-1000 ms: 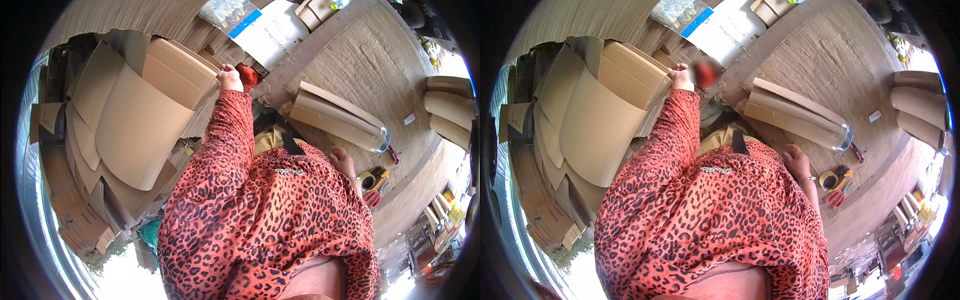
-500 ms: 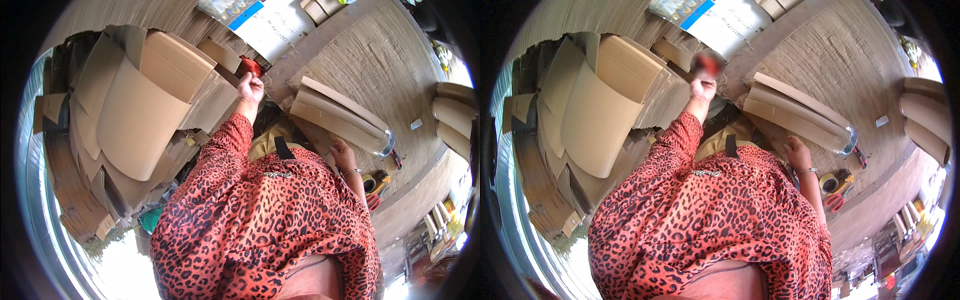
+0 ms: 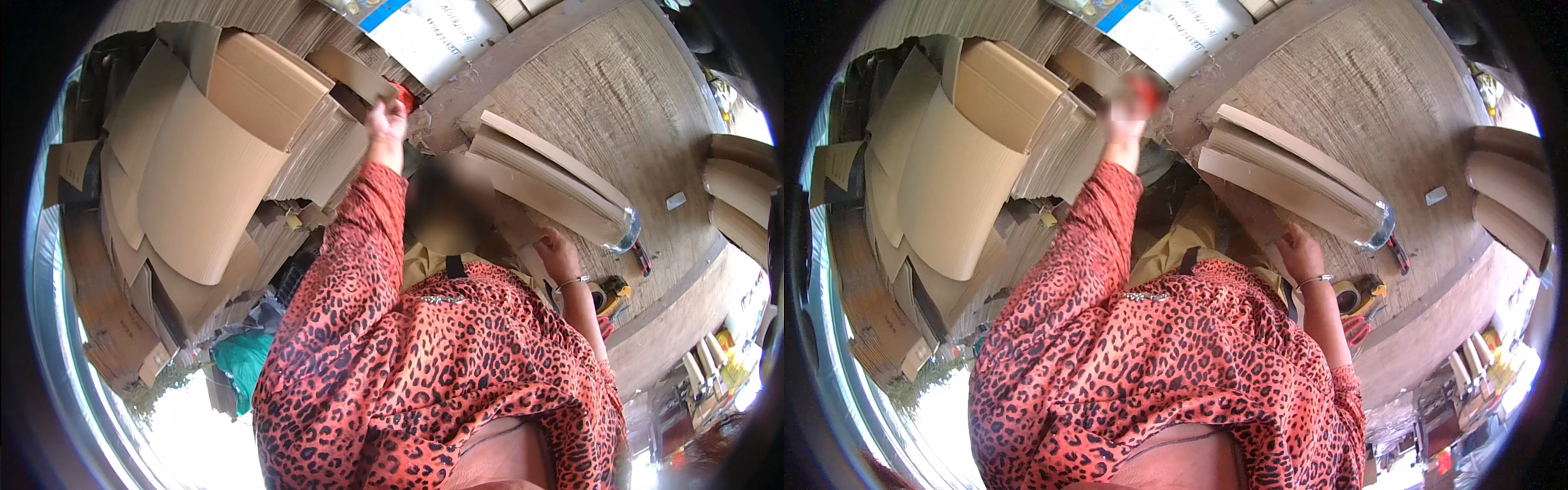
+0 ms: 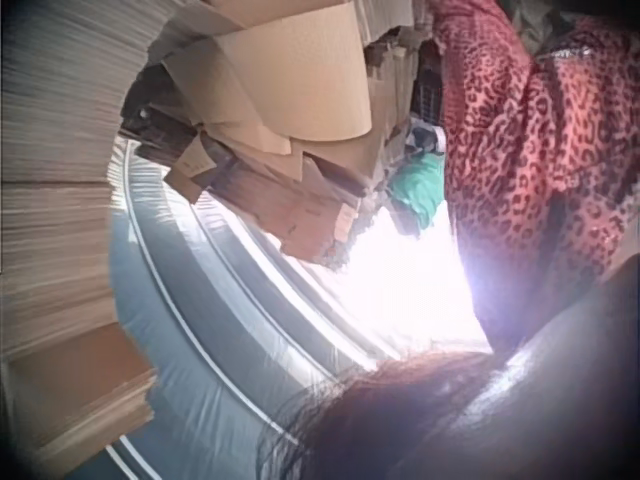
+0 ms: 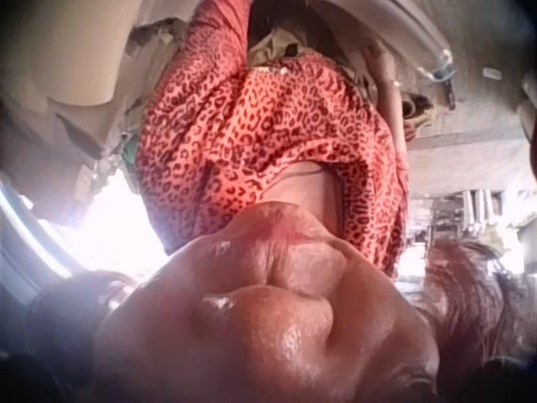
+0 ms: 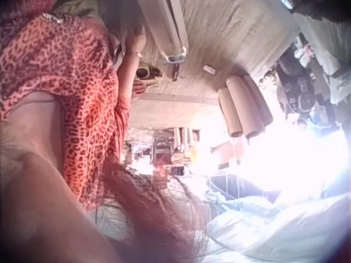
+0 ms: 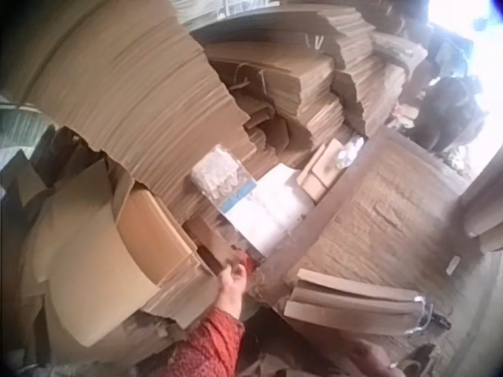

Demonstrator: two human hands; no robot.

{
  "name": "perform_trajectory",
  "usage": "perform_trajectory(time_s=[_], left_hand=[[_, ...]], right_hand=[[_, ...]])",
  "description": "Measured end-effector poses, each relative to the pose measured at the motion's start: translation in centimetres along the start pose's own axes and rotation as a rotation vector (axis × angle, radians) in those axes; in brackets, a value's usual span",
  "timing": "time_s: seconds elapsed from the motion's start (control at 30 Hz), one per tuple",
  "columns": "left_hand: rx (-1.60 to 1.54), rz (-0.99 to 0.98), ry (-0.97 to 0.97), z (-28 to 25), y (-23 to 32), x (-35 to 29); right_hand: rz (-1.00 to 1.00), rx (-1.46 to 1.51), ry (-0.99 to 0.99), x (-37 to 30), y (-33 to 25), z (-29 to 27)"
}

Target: The person folds a flat cardboard sheet into a cylindrical tube, places a potted plant inside, and secures the seam with tape. The person then retrieves another cardboard sheet and begins folding it into a second tube.

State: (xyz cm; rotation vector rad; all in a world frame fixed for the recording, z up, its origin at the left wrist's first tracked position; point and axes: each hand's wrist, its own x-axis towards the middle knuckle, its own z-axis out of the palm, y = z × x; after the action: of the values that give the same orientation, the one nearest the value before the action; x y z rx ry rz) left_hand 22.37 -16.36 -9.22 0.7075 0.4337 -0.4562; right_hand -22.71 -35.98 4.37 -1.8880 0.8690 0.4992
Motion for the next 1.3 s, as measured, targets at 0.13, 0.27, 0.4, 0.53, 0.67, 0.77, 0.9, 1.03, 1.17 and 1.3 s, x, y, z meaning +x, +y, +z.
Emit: perform_trajectory(time_s=[0.13,0.27,0.4,0.53,0.67,0.77,0.9,1.03,1.17,1.3], left_hand=[[0.14,-0.341,0.01,1.4,-3.7,-12.4],[0.234,-0.637,-0.048,1.6,-7.1,-22.8],[0.485,-0.899,-0.327,-2.0,-11.3,-27.8],[1.137,-0.846,-0.724,2.8,-13.4,-27.9],[0.434,-0.954,-0.584,1.0,-13.3,-26.6],[0.118,-0.76,-0.346,2.3,-10.1,-25.4],[-0.017,-0.527,-0.198,0.6,-8.8,-22.4],[0.225,-0.51,-0.059,2.5,-7.5,-22.3],[0.232,-0.51,0.035,2.4,-8.0,-22.3],[0.072,-0.71,0.05,1.8,-9.9,-23.1]], right_hand=[[-0.089,0.122,-0.014,0.8,0.6,1.3],[-0.118,0.442,-0.09,3.2,-3.3,-0.5],[-0.34,0.465,0.009,5.1,-6.9,-1.6],[-0.314,0.059,-0.037,6.8,-9.5,-3.0],[-0.296,0.162,-0.025,5.5,-4.9,-4.9],[-0.201,-0.137,-0.048,3.0,-1.4,-9.3],[-0.195,0.122,-0.16,0.7,5.4,-12.1],[-0.223,-0.126,-0.077,-0.4,6.2,-12.8],[-0.098,-0.219,0.105,-1.8,2.2,-11.7],[-0.321,0.12,0.367,-0.3,10.4,-10.5]])
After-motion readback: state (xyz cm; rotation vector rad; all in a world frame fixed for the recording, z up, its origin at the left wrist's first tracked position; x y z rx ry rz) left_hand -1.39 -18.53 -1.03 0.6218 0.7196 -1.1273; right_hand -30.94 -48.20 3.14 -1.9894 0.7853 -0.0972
